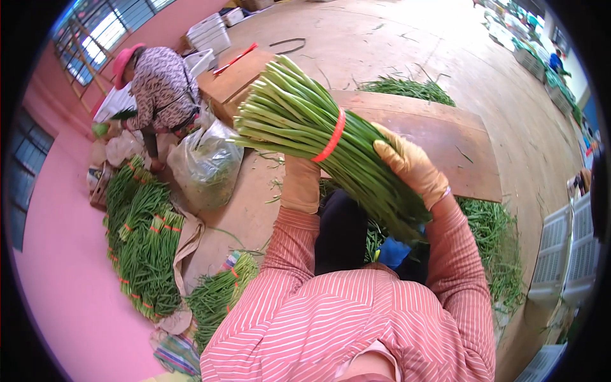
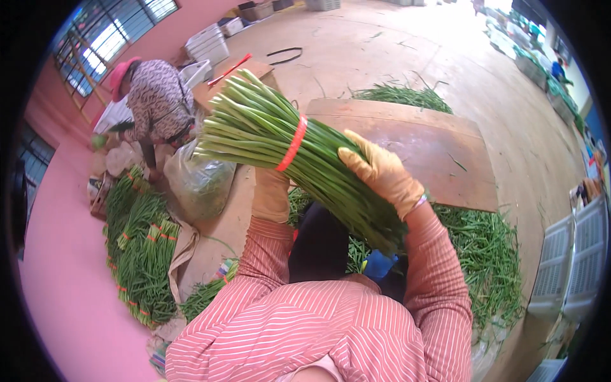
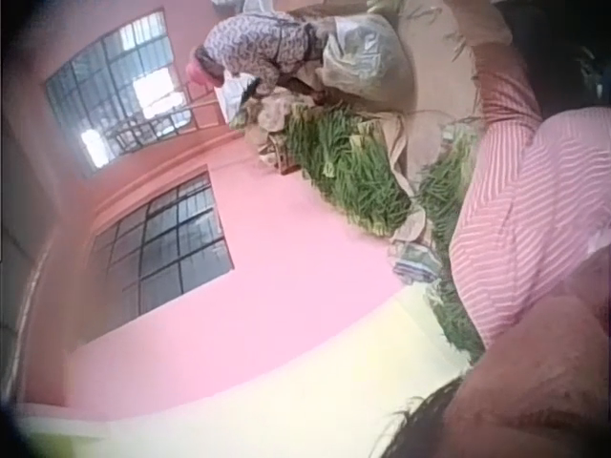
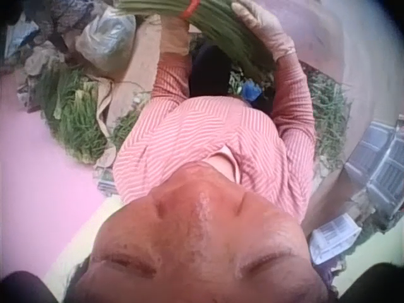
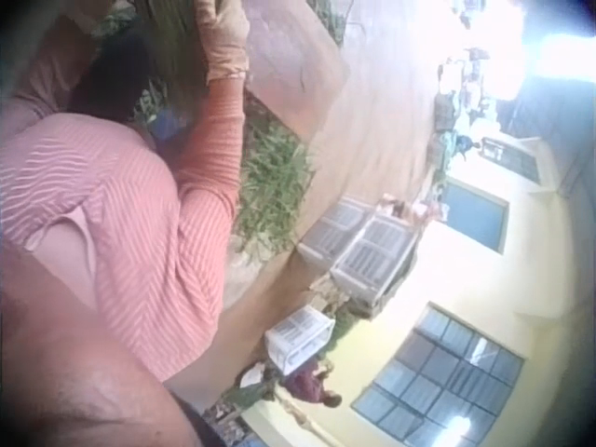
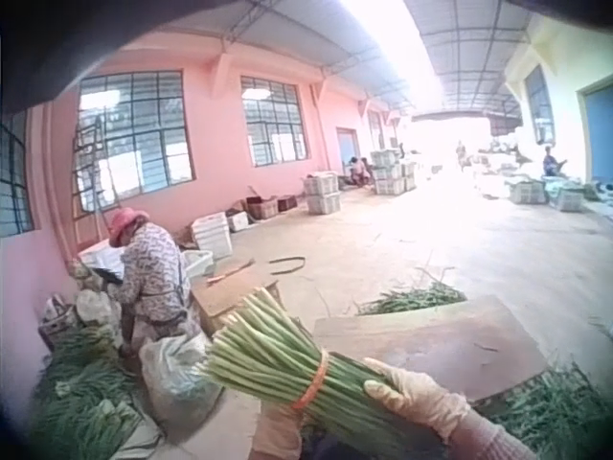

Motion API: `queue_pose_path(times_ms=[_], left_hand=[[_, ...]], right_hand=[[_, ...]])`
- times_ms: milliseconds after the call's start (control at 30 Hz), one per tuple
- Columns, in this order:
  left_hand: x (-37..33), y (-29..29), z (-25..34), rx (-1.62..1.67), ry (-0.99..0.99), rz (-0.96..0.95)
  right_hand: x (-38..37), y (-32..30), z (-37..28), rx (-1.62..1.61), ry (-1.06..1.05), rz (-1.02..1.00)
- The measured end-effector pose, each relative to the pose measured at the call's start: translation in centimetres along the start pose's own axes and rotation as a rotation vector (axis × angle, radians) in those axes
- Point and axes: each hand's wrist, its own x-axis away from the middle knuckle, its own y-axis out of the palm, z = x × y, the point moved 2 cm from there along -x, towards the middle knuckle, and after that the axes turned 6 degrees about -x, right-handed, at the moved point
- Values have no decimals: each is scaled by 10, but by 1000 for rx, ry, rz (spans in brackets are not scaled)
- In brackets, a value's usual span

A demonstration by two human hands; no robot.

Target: The person gathers a bunch of chives by hand, wraps a red tie around them, and trims the ends with a knife on a wooden board. They then place the bundled chives onto a pile on the floor.

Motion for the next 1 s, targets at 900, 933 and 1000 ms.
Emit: queue_pose_path(times_ms=[900, 933, 1000], left_hand=[[-9, 141, -128, 29, -287, -187], [10, 148, -137, 17, -375, -207], [37, 162, -149, 116, -423, -222]], right_hand=[[88, -110, 91, 609, 251, 676], [84, -108, 93, 671, 202, 642], [69, -99, 96, 757, 94, 587]])
